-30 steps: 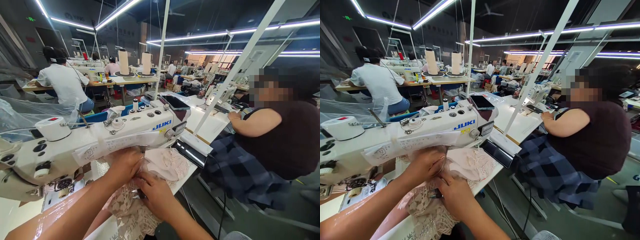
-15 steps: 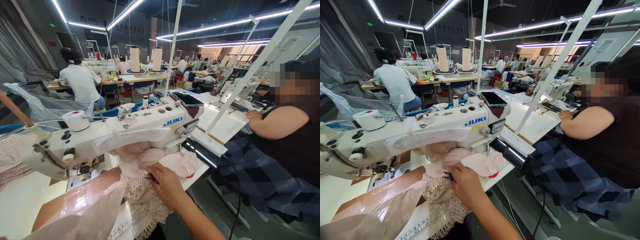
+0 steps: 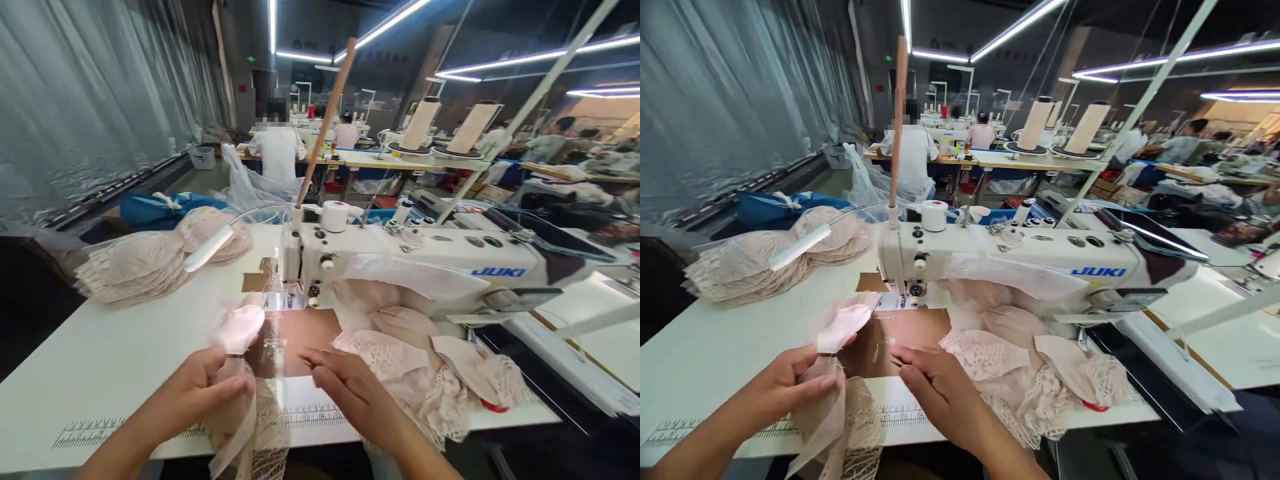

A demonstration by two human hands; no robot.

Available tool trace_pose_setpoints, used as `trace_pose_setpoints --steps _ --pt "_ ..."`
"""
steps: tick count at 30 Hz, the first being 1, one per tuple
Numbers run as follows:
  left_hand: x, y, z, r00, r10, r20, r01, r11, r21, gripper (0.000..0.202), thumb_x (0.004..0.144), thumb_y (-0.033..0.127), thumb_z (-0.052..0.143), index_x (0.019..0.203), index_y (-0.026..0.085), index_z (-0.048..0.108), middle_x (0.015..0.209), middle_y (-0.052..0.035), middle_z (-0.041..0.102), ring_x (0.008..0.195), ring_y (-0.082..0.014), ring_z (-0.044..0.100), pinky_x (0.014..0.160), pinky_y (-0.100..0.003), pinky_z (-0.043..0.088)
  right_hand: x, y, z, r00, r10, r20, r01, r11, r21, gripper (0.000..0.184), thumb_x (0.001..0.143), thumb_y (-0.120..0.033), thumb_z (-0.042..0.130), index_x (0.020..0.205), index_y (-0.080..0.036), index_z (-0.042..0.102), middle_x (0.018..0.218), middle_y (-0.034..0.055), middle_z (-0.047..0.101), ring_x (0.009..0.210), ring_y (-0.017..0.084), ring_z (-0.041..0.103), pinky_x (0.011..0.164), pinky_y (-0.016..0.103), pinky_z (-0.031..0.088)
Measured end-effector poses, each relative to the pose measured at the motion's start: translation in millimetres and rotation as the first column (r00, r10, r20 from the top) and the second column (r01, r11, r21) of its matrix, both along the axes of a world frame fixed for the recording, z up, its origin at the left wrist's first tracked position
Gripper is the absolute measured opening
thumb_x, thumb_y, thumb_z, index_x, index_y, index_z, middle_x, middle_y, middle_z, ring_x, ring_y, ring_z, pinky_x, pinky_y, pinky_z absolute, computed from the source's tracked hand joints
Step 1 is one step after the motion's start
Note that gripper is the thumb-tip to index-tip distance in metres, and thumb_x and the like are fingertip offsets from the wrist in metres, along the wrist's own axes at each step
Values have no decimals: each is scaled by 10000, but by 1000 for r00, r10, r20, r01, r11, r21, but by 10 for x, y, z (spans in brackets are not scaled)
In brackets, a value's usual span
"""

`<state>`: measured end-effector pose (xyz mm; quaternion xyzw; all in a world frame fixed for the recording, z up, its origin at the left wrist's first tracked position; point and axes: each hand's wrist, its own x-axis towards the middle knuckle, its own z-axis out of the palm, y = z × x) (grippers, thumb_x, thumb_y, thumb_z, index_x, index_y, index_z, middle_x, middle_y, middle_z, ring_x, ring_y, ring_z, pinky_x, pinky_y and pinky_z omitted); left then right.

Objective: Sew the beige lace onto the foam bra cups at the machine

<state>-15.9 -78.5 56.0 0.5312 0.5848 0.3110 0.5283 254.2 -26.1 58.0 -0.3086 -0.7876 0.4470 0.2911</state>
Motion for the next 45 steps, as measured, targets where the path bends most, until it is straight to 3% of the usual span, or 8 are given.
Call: trace_pose_setpoints --steps 8,14,19,23,28,34,41,45 --pt "-39 20 -86 978 -175 117 176 984 2 339 759 482 670 805 149 628 674 14 598 672 -158 575 598 -218 478 -674 134 -125 984 175 -32 -176 923 -343 303 864 -403 596 998 -176 747 717 2 658 669 148 557 639 242 428" --pt "-173 80 -124 965 -241 102 230 967 107 581 768 414 684 1296 215 545 1003 -48 669 1086 -276 564 908 -351 473 -743 113 -212 986 123 -110 -154 925 -348 309 875 -397 584 1028 -177 737 688 6 657 645 144 573 635 247 447" --pt "-797 294 -20 947 -308 -93 300 950 -88 485 814 522 589 1162 183 605 810 -28 674 779 -237 648 660 -283 514 -432 12 -392 974 -70 215 46 993 113 313 907 -301 522 1153 -182 673 948 89 704 843 222 635 748 324 495" --pt "-1280 325 -32 720 73 -690 77 980 184 517 867 465 509 1291 170 534 1043 -92 671 1070 -347 579 917 -449 455 -96 -48 -691 838 -400 372 126 804 581 320 926 -193 424 1160 -130 632 957 135 661 851 277 602 717 413 501" --pt "-1051 97 -260 551 95 -829 447 805 389 588 826 291 584 1389 324 417 1562 -43 238 1410 -352 230 1093 -511 305 54 -67 -772 798 -517 308 140 657 741 299 909 -151 464 1184 -148 583 1140 154 610 1065 321 537 883 506 453" --pt "-337 104 -173 798 -171 -578 531 653 540 190 926 152 418 924 196 603 1076 -90 637 1082 -215 558 884 -315 472 -434 -92 -340 982 -43 184 -43 899 436 500 838 -209 613 1310 -223 450 1340 124 509 1204 260 482 992 417 403" --pt "-61 -75 0 971 -219 -98 239 927 289 272 926 400 476 809 177 579 691 17 545 628 -116 494 600 -207 400 -789 -22 15 973 231 21 -218 942 -257 88 786 -246 629 844 -185 604 744 -25 556 678 120 503 621 212 414" --pt "224 -214 -181 887 -142 440 121 990 74 434 736 509 697 990 172 599 809 -13 586 714 -157 540 650 -249 447 -788 -56 25 971 170 -165 -204 955 -216 264 805 -355 605 647 -179 487 668 -21 465 634 116 433 603 229 389"
